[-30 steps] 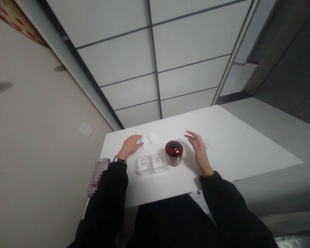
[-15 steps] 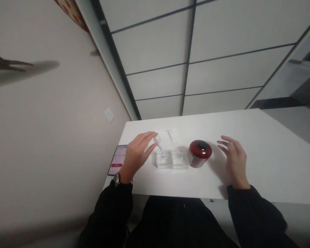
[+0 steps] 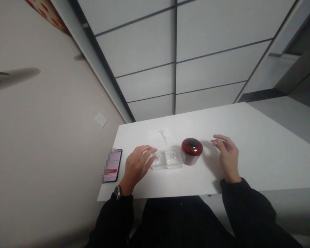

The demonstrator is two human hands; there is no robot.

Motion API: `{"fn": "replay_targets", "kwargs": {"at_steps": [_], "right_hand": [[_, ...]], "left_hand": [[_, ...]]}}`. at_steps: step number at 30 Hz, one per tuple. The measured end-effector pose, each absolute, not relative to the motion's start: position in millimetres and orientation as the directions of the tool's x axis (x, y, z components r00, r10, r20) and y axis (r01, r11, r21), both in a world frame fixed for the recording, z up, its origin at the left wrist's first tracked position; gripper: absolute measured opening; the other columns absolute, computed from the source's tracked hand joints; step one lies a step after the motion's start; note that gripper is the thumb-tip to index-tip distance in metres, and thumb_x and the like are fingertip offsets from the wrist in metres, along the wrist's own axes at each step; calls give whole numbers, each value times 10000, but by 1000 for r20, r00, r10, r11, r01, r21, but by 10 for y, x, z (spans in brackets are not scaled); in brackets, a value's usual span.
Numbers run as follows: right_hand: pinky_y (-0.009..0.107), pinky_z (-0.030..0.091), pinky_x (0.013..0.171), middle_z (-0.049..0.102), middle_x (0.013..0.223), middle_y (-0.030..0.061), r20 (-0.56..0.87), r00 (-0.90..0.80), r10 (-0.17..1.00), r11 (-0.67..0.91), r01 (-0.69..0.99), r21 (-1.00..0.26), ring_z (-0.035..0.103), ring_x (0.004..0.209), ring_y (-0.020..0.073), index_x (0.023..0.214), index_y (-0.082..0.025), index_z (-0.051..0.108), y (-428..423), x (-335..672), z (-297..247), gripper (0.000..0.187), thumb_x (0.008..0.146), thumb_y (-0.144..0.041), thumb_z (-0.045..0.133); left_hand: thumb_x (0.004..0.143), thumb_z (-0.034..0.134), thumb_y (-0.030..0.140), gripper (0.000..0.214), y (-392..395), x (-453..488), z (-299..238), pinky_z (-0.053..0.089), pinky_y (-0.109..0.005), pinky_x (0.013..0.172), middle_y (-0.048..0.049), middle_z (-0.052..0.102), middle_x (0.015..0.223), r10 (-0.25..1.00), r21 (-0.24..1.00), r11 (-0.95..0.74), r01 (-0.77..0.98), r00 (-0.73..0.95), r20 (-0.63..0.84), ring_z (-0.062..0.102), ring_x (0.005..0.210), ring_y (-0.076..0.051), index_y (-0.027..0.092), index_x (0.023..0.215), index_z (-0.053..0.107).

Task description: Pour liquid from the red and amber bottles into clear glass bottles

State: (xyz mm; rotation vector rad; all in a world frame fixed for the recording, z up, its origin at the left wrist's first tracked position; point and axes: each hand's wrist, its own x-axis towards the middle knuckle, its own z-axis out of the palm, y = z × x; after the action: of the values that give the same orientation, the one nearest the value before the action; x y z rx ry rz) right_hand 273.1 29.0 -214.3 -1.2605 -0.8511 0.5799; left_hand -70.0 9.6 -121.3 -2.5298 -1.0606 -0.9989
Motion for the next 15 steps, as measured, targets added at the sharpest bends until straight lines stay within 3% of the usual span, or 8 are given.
{"fn": "replay_targets", "kwargs": {"at_steps": [4,9,12,15], "right_hand": [[452,554,910,756,974,61,186,564,805,192,49,-980,729,907,250,998,-241,757,289,2727,-2150,381,828,-582,756],[471,541,930,757,948,62,139,547,825,150,25,-988,729,909,260,998,-236,761,291,2737,-2155,414,813,-607,761],[467,534,936,752,959,57,132,549,826,141,25,-990,725,915,253,1004,-236,759,294,2750,-2151,408,818,-599,755],[457,533,912,736,931,45,157,559,814,152,55,-987,718,899,246,998,-230,754,291,2748,-2131,370,838,-563,741]], "left_hand": [[1002,717,267,192,92,-663,-1507,594,-436,978,-67,715,1111,707,387,-670,634,386,593,691,1089,-254,243,1181,652],[908,815,386,621,126,-604,-1883,472,-542,1181,-115,589,1351,881,733,-461,501,161,445,597,1332,-296,252,1397,458],[842,872,409,693,129,-597,-1954,413,-557,1217,-119,562,1401,934,858,-352,373,192,300,550,1396,-314,266,1368,445],[855,854,408,596,129,-604,-1921,432,-538,1186,-119,577,1391,942,899,-302,318,241,232,559,1374,-316,260,1302,489]]}}
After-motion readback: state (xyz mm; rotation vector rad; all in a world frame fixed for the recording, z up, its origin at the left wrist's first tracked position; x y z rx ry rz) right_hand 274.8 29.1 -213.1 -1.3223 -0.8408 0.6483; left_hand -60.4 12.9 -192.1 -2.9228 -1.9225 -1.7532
